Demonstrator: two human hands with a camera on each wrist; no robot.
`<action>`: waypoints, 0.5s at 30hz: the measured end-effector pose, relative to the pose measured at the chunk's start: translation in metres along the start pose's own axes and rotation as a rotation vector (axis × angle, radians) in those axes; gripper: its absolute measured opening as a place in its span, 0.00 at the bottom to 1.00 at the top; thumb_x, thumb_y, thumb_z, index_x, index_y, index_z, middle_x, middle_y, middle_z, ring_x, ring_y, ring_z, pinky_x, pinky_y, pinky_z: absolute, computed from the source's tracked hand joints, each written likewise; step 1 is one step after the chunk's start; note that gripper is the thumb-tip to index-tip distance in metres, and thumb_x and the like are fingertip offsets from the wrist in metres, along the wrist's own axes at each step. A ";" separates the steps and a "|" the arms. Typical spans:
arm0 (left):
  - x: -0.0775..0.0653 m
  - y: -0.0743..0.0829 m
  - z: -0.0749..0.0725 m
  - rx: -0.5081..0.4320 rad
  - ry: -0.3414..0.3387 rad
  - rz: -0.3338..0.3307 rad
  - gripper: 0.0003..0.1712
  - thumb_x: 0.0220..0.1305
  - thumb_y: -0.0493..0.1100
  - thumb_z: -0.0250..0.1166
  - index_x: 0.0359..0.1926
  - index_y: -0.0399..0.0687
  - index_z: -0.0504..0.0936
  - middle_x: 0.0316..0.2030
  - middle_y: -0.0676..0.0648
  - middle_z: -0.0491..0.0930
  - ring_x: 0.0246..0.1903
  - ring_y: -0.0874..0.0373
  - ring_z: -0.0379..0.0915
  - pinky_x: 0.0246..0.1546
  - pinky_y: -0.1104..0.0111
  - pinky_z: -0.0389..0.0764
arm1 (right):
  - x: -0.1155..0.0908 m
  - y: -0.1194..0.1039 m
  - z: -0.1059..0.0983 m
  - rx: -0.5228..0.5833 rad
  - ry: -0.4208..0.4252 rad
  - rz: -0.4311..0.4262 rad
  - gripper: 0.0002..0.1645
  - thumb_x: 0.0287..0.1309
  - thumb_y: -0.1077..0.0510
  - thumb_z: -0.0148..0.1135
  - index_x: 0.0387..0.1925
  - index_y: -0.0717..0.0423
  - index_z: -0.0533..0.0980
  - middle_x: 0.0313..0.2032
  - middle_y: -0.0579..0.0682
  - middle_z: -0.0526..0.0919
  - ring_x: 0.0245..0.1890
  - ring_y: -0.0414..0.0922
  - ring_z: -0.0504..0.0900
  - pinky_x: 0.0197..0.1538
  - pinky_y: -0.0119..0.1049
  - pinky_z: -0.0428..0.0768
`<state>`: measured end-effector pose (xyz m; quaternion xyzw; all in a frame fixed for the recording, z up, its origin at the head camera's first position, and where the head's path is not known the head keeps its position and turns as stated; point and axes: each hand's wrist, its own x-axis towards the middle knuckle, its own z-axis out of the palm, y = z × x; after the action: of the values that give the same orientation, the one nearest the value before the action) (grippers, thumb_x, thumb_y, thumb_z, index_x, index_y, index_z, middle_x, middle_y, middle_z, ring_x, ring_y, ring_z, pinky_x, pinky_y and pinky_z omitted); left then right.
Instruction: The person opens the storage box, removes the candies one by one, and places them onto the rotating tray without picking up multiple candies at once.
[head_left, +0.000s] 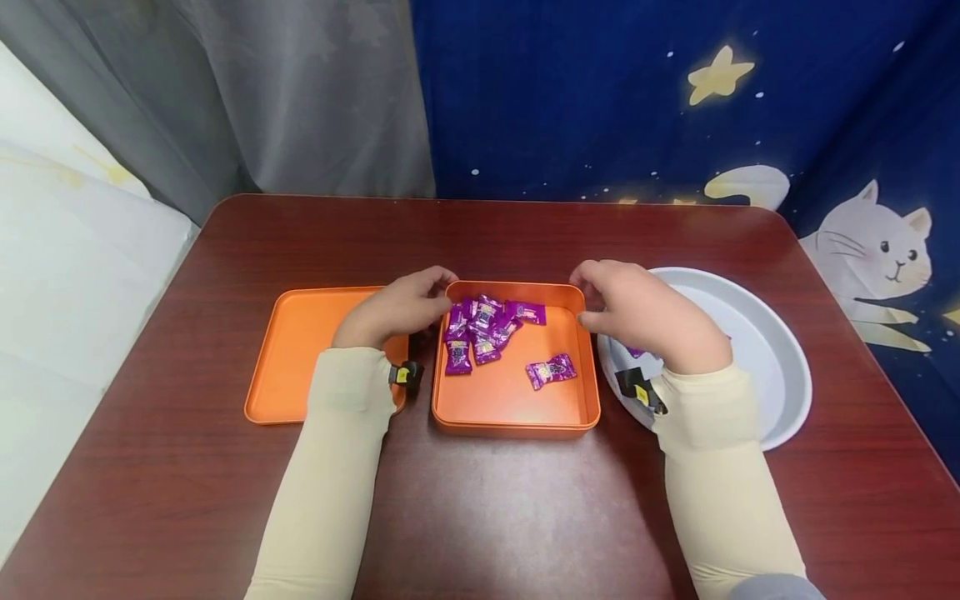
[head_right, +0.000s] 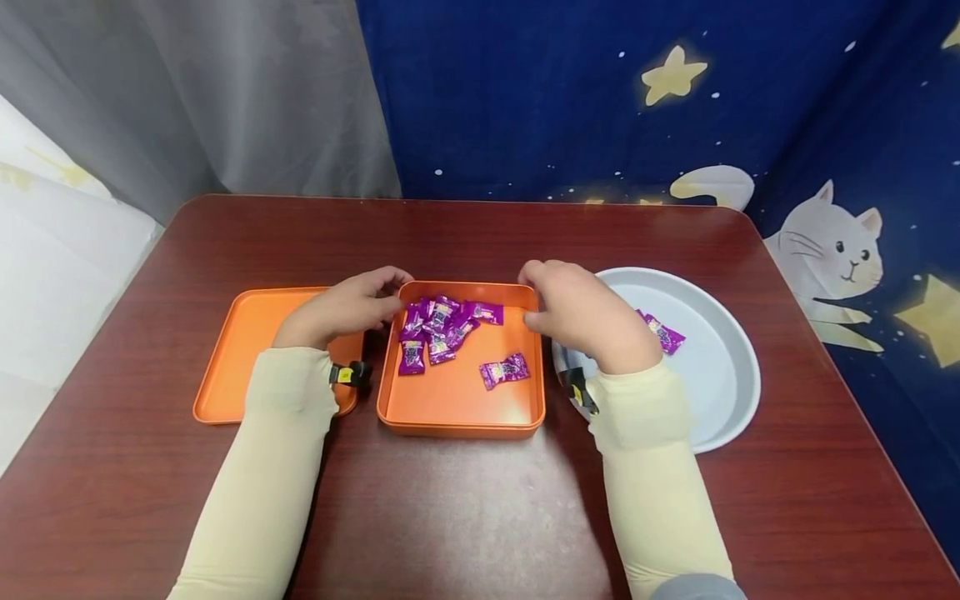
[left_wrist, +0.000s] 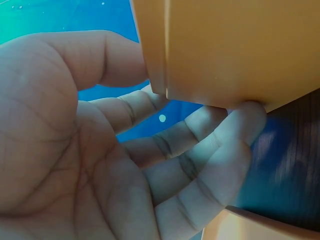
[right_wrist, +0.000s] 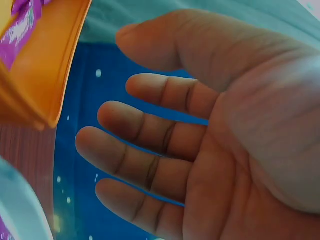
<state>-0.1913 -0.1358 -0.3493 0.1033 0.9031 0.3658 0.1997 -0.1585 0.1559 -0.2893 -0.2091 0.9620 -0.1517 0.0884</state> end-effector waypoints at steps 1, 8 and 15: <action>0.000 0.000 0.000 -0.001 -0.001 0.001 0.23 0.64 0.46 0.54 0.60 0.52 0.66 0.41 0.44 0.73 0.36 0.50 0.70 0.37 0.60 0.78 | 0.001 -0.003 0.001 -0.006 -0.004 -0.009 0.24 0.51 0.57 0.65 0.51 0.57 0.72 0.34 0.53 0.78 0.32 0.48 0.74 0.36 0.42 0.80; 0.000 0.000 0.001 0.012 -0.004 -0.002 0.24 0.64 0.46 0.54 0.61 0.51 0.66 0.41 0.44 0.73 0.36 0.50 0.70 0.37 0.60 0.78 | 0.009 -0.022 0.007 -0.008 -0.025 -0.052 0.26 0.50 0.55 0.67 0.52 0.55 0.72 0.41 0.52 0.79 0.39 0.48 0.74 0.47 0.47 0.78; 0.001 -0.001 0.000 0.012 -0.003 0.007 0.24 0.64 0.46 0.54 0.61 0.51 0.66 0.41 0.43 0.73 0.36 0.50 0.70 0.37 0.60 0.78 | 0.019 -0.035 0.022 -0.051 -0.102 -0.081 0.26 0.49 0.53 0.67 0.50 0.55 0.74 0.44 0.54 0.79 0.42 0.48 0.75 0.52 0.47 0.77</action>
<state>-0.1923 -0.1357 -0.3500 0.1079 0.9047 0.3610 0.1991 -0.1572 0.1112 -0.3006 -0.2576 0.9505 -0.1196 0.1258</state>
